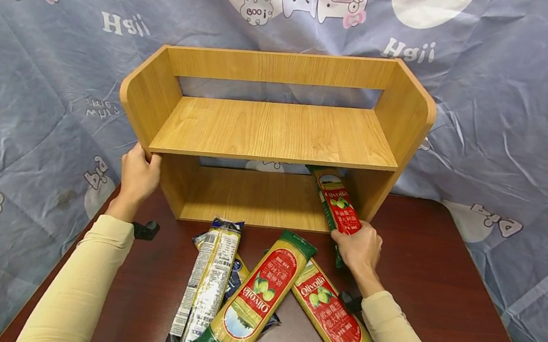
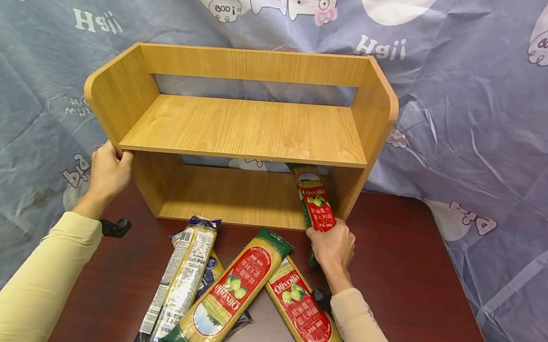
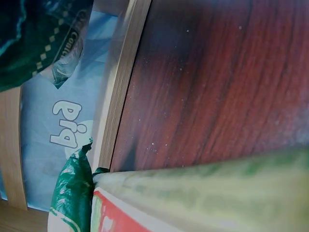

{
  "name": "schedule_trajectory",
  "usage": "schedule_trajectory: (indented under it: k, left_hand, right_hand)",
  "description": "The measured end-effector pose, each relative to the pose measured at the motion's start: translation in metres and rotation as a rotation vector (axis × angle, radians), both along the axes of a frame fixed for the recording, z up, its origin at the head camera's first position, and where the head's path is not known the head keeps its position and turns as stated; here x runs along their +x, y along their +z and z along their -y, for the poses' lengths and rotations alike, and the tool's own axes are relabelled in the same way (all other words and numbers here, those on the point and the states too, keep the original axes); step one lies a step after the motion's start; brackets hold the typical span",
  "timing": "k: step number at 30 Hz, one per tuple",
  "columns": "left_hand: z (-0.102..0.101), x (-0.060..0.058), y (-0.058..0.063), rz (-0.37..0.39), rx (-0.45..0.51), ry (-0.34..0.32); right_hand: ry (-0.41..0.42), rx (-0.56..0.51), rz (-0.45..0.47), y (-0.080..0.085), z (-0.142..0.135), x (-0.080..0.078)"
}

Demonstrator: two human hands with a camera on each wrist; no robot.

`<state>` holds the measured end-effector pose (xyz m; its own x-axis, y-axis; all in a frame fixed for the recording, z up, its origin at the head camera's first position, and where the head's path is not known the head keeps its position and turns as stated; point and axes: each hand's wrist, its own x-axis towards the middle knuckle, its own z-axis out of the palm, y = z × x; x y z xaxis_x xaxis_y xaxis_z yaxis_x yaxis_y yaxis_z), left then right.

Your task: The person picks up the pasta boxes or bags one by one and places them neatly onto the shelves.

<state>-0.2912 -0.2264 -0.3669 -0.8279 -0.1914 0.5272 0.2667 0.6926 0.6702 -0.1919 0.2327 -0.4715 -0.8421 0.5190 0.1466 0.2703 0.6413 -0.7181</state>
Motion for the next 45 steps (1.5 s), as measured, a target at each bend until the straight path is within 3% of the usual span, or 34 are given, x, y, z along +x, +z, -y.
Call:
schedule_trajectory:
  k: [22,45]
  left_hand:
    - [-0.001,-0.002,-0.003,0.026,0.005,-0.004]
    - [0.001,-0.002,-0.002,0.013,0.003,0.011]
  right_hand:
    - [-0.003,-0.004,0.076,-0.018,-0.008,-0.018]
    - [0.074,0.034,0.036,-0.021,-0.007,-0.020]
